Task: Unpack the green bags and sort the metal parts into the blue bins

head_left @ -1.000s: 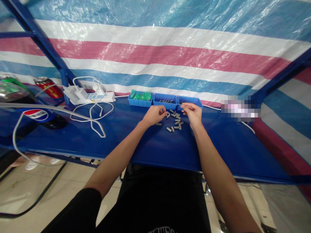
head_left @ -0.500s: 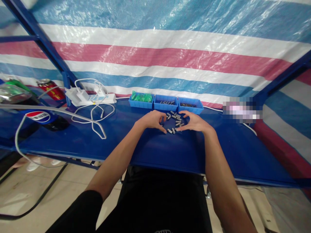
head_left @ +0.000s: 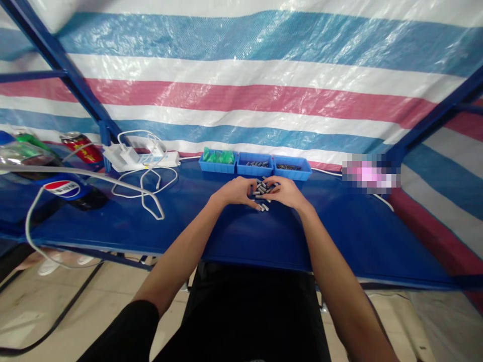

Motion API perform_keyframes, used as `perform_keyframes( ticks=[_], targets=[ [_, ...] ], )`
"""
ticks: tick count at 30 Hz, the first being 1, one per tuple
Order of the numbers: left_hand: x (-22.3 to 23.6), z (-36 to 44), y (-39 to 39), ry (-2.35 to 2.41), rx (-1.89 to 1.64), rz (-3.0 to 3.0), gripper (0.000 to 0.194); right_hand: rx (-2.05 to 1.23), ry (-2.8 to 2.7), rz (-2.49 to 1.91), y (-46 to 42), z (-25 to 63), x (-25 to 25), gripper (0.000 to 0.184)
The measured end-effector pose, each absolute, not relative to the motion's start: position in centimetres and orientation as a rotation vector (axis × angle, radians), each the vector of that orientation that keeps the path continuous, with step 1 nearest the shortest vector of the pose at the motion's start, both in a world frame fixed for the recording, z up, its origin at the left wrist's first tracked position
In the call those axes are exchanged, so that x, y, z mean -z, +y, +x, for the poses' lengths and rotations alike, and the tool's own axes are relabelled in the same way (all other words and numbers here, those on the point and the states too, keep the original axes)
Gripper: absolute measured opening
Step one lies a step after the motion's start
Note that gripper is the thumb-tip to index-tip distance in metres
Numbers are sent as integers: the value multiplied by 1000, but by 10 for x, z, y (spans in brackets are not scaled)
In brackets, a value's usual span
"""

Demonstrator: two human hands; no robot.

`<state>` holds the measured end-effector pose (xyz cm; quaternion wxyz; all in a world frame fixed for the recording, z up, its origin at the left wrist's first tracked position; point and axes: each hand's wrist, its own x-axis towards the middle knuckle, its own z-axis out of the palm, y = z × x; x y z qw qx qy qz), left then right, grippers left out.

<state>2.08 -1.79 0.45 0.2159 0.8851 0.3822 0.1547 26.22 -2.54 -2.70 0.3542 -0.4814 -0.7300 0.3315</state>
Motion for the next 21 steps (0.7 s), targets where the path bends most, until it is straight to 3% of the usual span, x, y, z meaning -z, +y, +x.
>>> perform_keyframes(
  ticks=[6,15,21],
  targets=[
    [-7,30,-27,1170,-421,2531,69,-340,-1888,-1465,-23,272,26,32],
    [3,22,-11,1084,-497,2511,28,-718,-1853,-1298,-24,257,35,31],
    [-5,12,-11,998,-407,2461,32,-685,-1758,-1274,-21,261,33,30]
  ],
)
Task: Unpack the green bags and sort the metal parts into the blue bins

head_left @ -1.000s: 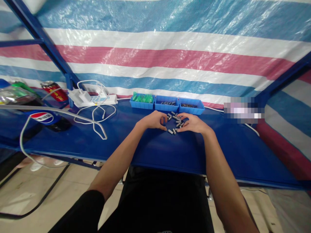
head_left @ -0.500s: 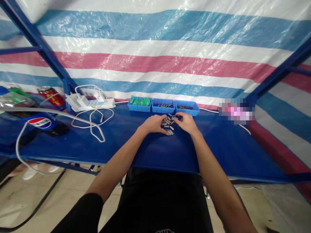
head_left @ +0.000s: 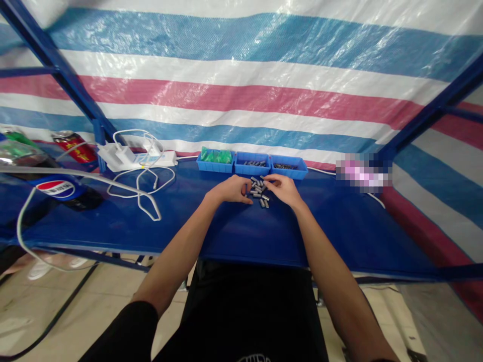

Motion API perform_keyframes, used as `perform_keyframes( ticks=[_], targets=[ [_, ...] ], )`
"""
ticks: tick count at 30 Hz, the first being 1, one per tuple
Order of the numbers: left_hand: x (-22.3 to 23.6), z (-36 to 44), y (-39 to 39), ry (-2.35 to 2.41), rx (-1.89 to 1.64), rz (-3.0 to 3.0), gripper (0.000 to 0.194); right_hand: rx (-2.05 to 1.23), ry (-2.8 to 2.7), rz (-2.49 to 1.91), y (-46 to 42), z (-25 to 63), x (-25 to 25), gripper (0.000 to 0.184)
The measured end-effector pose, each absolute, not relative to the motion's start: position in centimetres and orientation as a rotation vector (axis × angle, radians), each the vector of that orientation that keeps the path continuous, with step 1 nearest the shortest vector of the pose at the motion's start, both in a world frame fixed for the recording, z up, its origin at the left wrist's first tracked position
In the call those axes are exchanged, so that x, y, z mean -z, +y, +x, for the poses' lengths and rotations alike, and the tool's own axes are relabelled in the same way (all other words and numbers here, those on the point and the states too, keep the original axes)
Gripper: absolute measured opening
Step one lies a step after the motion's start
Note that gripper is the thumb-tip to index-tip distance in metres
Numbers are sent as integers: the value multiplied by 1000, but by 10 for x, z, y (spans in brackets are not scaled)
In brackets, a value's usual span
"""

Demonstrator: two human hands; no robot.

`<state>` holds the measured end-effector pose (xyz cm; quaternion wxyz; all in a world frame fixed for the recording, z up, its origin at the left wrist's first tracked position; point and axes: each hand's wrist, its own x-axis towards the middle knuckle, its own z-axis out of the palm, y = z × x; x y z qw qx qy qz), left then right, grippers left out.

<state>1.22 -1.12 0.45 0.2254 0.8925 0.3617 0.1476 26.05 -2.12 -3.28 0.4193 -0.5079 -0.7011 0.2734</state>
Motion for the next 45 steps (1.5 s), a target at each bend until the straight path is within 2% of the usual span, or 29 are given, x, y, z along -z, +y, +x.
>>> perform_keyframes(
  ticks=[2,6,10,18,24,28,36,45],
  targets=[
    [-6,11,-12,994,-399,2433,28,-666,-1721,-1289,-20,263,33,29],
    [-8,9,-13,1050,-440,2382,33,-708,-1685,-1281,-19,263,31,30],
    [-9,11,-12,1098,-606,2276,33,-762,-1641,-1236,-21,259,28,32],
    [-12,23,-12,866,-936,1895,30,-1075,-1614,-1080,-30,251,19,36],
    [-9,28,-11,891,-1095,1657,37,-1192,-1603,-1031,-39,245,10,39],
    [-5,30,-9,895,-1121,1582,42,-1235,-1561,-1002,-39,244,11,44],
    [-1,32,-10,855,-1105,1538,36,-1238,-1388,-973,-35,244,16,46],
    [6,34,-7,869,-1057,1547,43,-1222,-1370,-988,-33,239,19,50]
  ],
)
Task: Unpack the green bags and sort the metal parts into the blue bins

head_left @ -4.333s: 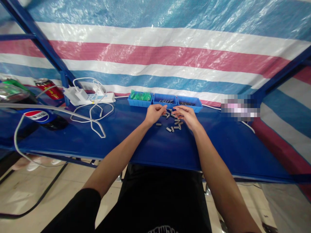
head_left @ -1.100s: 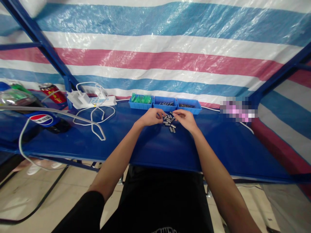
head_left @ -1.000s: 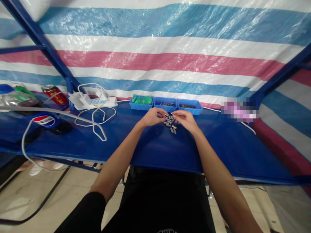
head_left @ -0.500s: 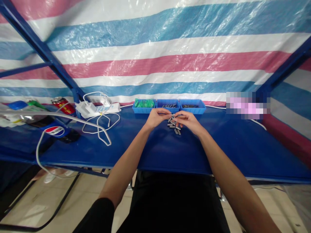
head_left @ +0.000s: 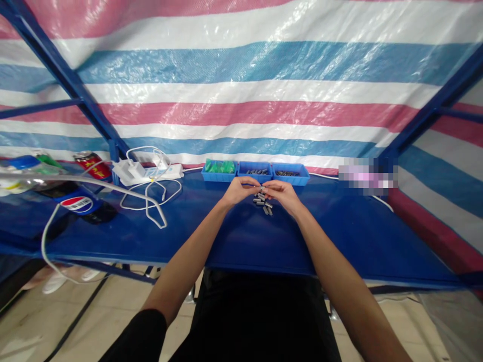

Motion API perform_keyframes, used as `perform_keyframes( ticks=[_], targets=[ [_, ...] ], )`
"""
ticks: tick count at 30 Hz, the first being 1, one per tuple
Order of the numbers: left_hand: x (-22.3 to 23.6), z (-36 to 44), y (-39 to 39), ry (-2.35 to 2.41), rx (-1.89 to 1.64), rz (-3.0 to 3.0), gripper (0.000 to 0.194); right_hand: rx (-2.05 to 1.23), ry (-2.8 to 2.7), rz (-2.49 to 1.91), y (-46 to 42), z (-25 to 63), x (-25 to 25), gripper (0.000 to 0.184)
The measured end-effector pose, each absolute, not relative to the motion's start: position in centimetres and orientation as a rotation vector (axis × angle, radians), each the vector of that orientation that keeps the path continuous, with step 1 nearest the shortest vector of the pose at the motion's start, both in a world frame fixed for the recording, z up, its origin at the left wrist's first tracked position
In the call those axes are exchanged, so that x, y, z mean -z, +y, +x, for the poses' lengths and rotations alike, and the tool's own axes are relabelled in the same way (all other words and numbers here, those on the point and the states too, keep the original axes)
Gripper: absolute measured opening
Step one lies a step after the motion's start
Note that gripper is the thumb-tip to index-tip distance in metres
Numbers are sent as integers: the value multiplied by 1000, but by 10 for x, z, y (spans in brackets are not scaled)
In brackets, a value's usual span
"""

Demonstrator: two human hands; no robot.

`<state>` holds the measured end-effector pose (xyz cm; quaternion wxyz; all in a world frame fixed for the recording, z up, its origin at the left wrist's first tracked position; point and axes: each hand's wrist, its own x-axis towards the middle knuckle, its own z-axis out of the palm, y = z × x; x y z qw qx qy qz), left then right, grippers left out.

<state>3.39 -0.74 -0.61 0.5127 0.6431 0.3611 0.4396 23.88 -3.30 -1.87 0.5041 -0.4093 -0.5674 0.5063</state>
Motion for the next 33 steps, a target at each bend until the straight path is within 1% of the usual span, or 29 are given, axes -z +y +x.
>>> perform_keyframes(
  ticks=[3,7,11,14,19,21,25,27,29,30,31,33],
  targets=[
    [6,34,-8,877,-1029,1528,48,-1256,-1364,-957,-34,238,19,47],
    [7,36,-9,873,-1008,1499,47,-1277,-1335,-920,-31,239,22,44],
    [11,38,-6,845,-1141,1379,47,-1236,-1325,-959,-26,241,25,46],
    [14,40,1,871,-1245,1328,46,-1163,-1280,-1018,-21,245,27,41],
    [15,43,25,1020,-1409,1420,39,-1127,-1208,-1079,-16,253,32,38],
    [14,46,34,1027,-1423,1467,42,-1130,-1207,-1080,-15,255,34,37],
    [14,47,37,933,-1390,1486,54,-1146,-1206,-1075,-15,255,35,39],
    [15,43,31,929,-1387,1605,47,-1153,-1203,-1081,-15,255,34,40],
    [15,36,23,964,-1326,1866,33,-1149,-1205,-1091,-16,255,33,41],
    [14,32,19,989,-1241,2039,28,-1142,-1207,-1096,-17,255,33,41],
    [13,27,16,994,-1131,2208,26,-1131,-1208,-1100,-17,255,32,41],
    [11,19,11,976,-889,2457,30,-1115,-1211,-1104,-18,256,31,40]
  ],
)
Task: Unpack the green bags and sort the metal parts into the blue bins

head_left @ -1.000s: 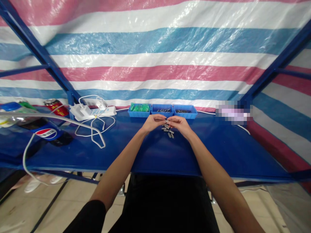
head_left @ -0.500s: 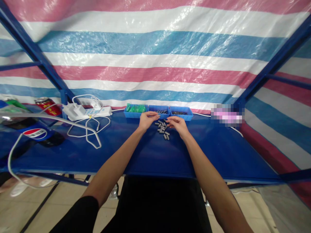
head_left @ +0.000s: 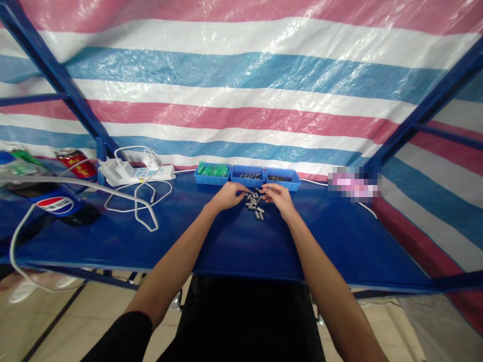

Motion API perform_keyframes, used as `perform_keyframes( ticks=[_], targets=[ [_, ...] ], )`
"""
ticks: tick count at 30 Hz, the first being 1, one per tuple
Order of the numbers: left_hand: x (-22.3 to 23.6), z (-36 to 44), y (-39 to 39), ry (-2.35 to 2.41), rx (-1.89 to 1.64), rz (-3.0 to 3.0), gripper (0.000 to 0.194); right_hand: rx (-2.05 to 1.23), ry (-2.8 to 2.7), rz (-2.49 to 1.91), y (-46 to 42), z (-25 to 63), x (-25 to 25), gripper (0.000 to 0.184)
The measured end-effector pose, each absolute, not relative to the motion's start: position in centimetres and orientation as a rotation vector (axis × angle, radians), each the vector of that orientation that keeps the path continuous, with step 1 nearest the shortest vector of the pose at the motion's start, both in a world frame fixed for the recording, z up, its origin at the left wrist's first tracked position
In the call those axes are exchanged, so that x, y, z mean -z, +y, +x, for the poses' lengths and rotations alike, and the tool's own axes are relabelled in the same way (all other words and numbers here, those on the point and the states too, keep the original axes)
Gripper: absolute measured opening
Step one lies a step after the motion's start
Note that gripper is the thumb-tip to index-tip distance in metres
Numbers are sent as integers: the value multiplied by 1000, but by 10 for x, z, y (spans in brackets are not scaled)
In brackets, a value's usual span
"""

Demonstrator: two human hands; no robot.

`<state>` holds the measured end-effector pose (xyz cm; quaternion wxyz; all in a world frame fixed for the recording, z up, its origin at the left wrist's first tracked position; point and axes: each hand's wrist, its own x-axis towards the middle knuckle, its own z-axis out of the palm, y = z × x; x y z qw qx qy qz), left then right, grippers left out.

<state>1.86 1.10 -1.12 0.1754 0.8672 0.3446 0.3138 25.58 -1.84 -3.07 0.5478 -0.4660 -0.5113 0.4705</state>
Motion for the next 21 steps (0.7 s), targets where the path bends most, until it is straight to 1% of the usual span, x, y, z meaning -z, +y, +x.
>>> perform_keyframes(
  ticks=[3,6,12,17,21],
  targets=[
    [11,11,11,1068,-672,2605,33,-1110,-1209,-1107,-20,256,28,39],
    [14,8,15,1164,-605,2621,32,-1107,-1215,-1111,-21,255,28,40],
    [18,9,14,1245,-642,2584,25,-1111,-1229,-1141,-20,255,31,40],
    [17,10,13,1288,-657,2576,15,-1117,-1236,-1132,-20,256,33,38],
    [19,9,16,1203,-719,2544,19,-1127,-1230,-1137,-20,256,33,38]
  ],
)
